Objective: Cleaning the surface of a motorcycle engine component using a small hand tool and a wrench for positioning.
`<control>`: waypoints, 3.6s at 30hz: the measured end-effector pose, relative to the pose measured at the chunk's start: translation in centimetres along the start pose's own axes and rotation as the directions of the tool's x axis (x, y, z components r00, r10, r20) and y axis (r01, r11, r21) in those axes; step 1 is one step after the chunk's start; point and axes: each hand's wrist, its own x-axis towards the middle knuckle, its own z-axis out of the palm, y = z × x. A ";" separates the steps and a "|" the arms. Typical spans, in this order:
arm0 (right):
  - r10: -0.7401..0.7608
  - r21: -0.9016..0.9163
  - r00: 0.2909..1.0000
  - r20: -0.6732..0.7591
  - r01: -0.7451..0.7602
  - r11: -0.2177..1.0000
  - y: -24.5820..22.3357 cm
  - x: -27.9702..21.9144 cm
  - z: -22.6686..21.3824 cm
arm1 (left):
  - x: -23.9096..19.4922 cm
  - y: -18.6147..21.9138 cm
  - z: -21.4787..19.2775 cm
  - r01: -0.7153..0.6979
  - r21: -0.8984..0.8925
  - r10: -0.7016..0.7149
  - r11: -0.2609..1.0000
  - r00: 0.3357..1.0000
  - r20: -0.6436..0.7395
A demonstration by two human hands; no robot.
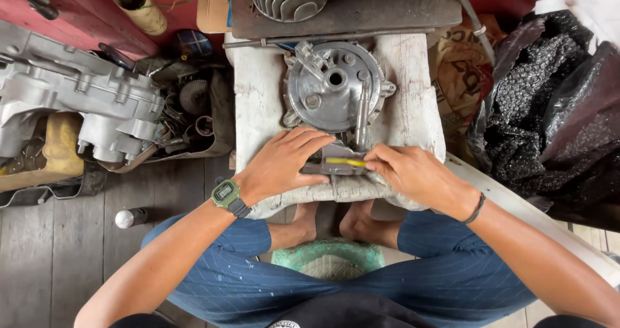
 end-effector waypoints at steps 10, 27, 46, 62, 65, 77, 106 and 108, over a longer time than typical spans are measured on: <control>-0.183 -0.185 0.932 -0.312 0.130 0.974 0.9 -0.6 0.7 | 0.2 -0.1 1.3 0.024 0.022 -0.024 0.999 1.000 0.011; -0.002 -0.120 0.971 -0.238 -0.028 0.992 -2.3 -5.1 0.9 | -0.5 3.4 2.5 0.126 -0.179 -0.170 0.976 0.950 -0.260; 0.190 0.098 0.931 -0.310 -0.168 0.981 -1.7 -7.1 1.7 | -1.9 8.7 5.7 0.268 -0.452 -0.495 0.851 0.697 -0.518; 0.006 0.030 0.944 -0.330 0.004 1.000 -3.3 -5.2 1.5 | -1.9 9.5 5.8 0.267 -0.453 -0.498 0.851 0.686 -0.531; -0.004 0.019 0.953 -0.302 0.010 1.000 -4.0 -5.2 1.6 | -1.6 9.5 6.1 0.294 -0.421 -0.503 0.858 0.648 -0.572; -0.037 0.025 0.930 -0.364 0.049 0.998 -2.3 -3.4 0.3 | -1.0 8.9 6.4 0.320 -0.337 -0.465 0.885 0.585 -0.665; -0.058 0.000 0.908 -0.416 0.064 0.998 0.0 -3.4 1.0 | -1.4 9.0 5.9 0.409 -0.253 -0.480 0.877 0.718 -0.505; -0.089 -0.090 0.914 -0.396 0.058 0.994 -1.5 -3.9 0.7 | -1.6 9.1 5.1 0.393 -0.303 -0.494 0.868 0.745 -0.448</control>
